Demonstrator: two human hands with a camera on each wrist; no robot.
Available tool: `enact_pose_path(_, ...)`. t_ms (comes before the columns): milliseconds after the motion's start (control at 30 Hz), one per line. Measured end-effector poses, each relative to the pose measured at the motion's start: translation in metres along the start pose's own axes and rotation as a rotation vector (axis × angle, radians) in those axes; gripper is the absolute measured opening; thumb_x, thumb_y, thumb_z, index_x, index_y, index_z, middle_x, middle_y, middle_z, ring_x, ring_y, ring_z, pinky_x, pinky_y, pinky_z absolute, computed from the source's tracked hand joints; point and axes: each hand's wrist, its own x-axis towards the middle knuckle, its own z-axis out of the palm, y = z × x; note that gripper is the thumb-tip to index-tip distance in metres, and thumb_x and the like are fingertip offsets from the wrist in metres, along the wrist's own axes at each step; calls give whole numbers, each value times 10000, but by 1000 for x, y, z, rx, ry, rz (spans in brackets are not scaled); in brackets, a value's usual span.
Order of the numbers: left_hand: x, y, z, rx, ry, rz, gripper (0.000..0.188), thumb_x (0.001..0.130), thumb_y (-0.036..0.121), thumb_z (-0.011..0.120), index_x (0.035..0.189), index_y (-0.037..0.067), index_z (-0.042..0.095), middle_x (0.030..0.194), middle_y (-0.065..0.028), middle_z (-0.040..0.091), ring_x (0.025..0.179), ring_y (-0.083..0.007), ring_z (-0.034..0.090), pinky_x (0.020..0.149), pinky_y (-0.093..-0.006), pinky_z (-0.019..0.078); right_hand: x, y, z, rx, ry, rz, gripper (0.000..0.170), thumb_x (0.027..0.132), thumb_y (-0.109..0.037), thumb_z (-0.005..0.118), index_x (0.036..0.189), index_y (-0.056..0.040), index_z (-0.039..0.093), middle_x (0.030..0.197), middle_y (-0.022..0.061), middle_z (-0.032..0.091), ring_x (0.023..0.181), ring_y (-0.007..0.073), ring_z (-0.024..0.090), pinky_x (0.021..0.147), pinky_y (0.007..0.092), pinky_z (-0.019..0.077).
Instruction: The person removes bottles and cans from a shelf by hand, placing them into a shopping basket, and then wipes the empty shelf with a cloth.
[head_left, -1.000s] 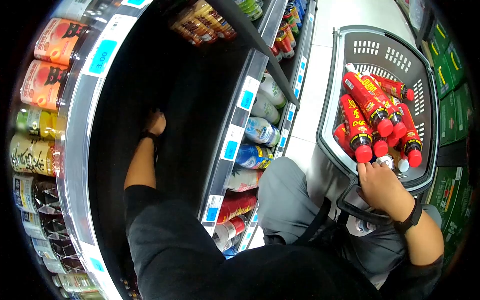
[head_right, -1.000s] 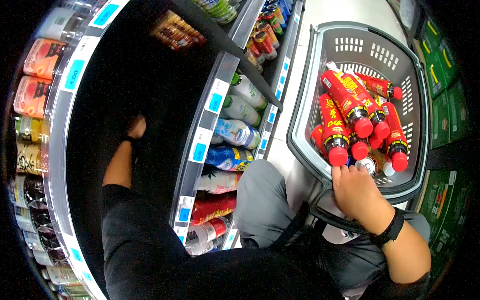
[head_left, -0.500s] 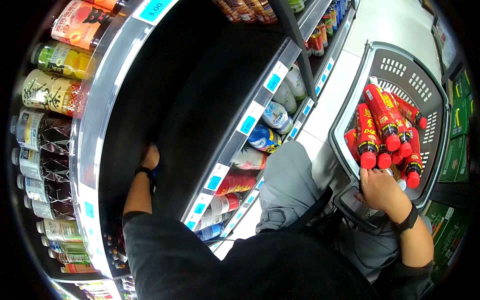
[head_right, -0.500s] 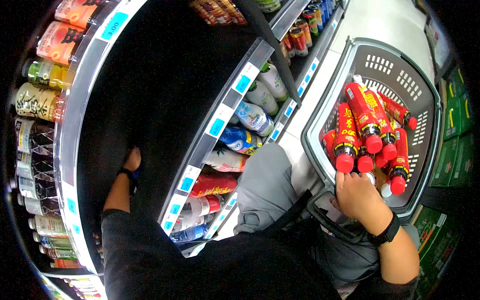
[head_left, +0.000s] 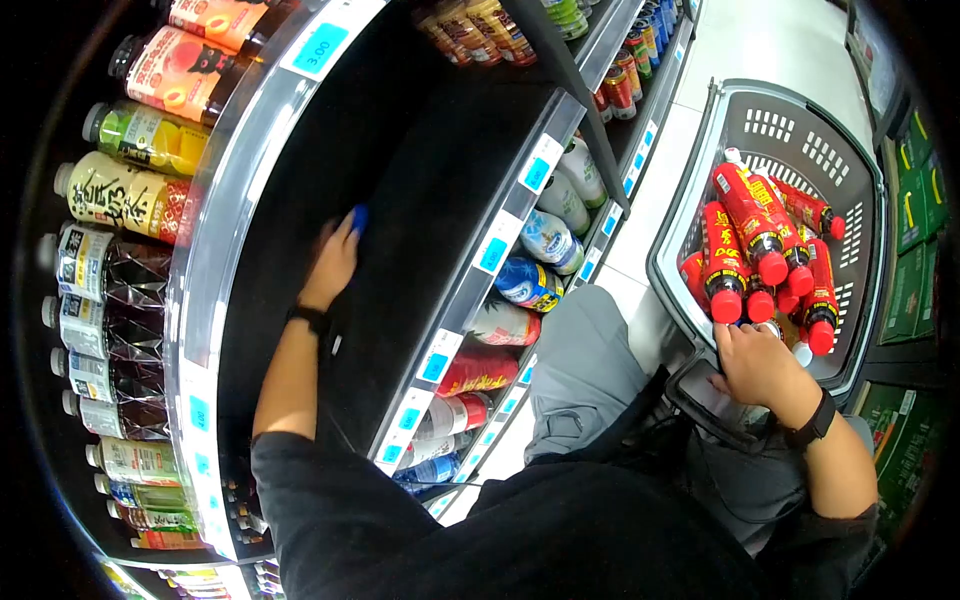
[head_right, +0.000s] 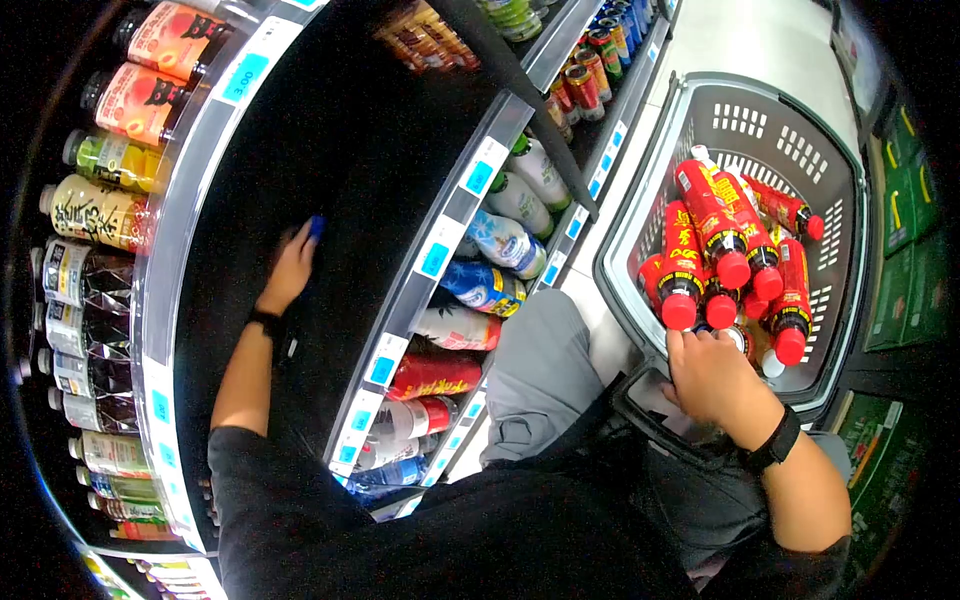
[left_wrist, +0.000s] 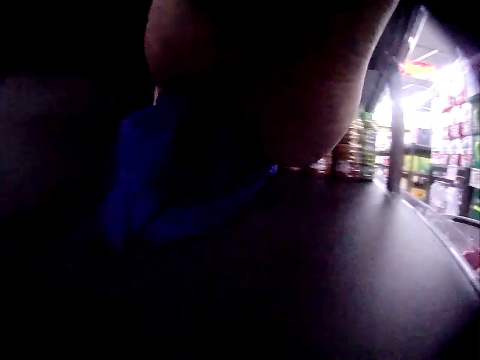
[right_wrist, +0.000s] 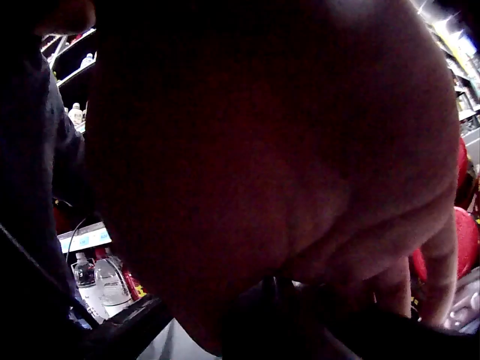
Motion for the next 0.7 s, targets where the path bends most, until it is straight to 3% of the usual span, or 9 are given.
enact_pose_path(33, 19, 37, -2, 30, 72, 152, 397, 1006, 203, 505, 1369, 50, 549, 1261, -271, 566, 1157, -440, 548, 997, -457, 447, 0, -1, 0, -1, -15, 17, 528, 816, -429, 729, 1061, -4, 532, 917, 110, 648, 883, 280, 668, 799, 430, 493)
enact_pose_path(133, 65, 92, 20, 3, 78, 238, 390, 977, 182, 572, 1357, 94, 570, 1319, -159, 557, 1170, -405, 543, 997, -460, 454, 2, -4, -4, 25, -70, 52, 603, 789, -388, 761, 1132, 33, 498, 944, 153, 663, 921, 309, 662, 853, 419, 495)
enact_pose_path(200, 83, 116, 37, -58, 1, 238, 375, 969, 150, 571, 1342, 114, 584, 1317, -139, 563, 1156, -390, 538, 1003, -456, 446, 1, -6, 1, -13, -43, 63, 559, 802, -409, 745, 1094, 9, 516, 931, 124, 659, 900, 286, 666, 826, 414, 498)
enact_pose_path(300, 97, 130, 50, -91, 78, 183, 350, 962, 159, 575, 1308, 125, 613, 1318, -102, 570, 1156, -347, 524, 1028, -426, 416, 1, -10, 1, -91, -5, 75, 510, 817, -426, 727, 1052, -16, 537, 910, 91, 654, 874, 260, 668, 793, 406, 501)
enact_pose_path(433, 92, 141, 45, -198, 17, 191, 300, 956, 202, 589, 1236, 124, 664, 1272, -61, 603, 1163, -298, 505, 1048, -383, 375, 2, -14, 12, -177, 33, 112, 470, 823, -394, 709, 1050, -19, 541, 901, 86, 651, 863, 251, 663, 778, 399, 501)
enact_pose_path(500, 85, 149, 44, -269, -15, 265, 254, 952, 265, 607, 1129, 118, 715, 1198, -19, 645, 1157, -260, 492, 1035, -355, 357, 4, -16, 2, -154, -4, 105, 444, 826, -372, 699, 1047, -20, 542, 892, 85, 653, 850, 248, 662, 772, 394, 501)
enact_pose_path(533, 83, 149, 45, -326, -25, 310, 227, 948, 268, 618, 1052, 103, 734, 1123, -12, 673, 1132, -246, 498, 1009, -356, 361, 5, -17, -2, -130, -35, 106, 418, 828, -350, 689, 1044, -22, 544, 883, 83, 655, 838, 246, 662, 765, 389, 501)
enact_pose_path(700, 33, 151, 37, -285, 29, 398, 156, 882, 239, 665, 966, 123, 726, 1103, -13, 670, 1126, -240, 518, 1014, -411, 320, 8, -16, 7, -187, 3, 114, 289, 816, -204, 615, 1027, -17, 550, 840, 89, 664, 797, 232, 664, 738, 369, 499)
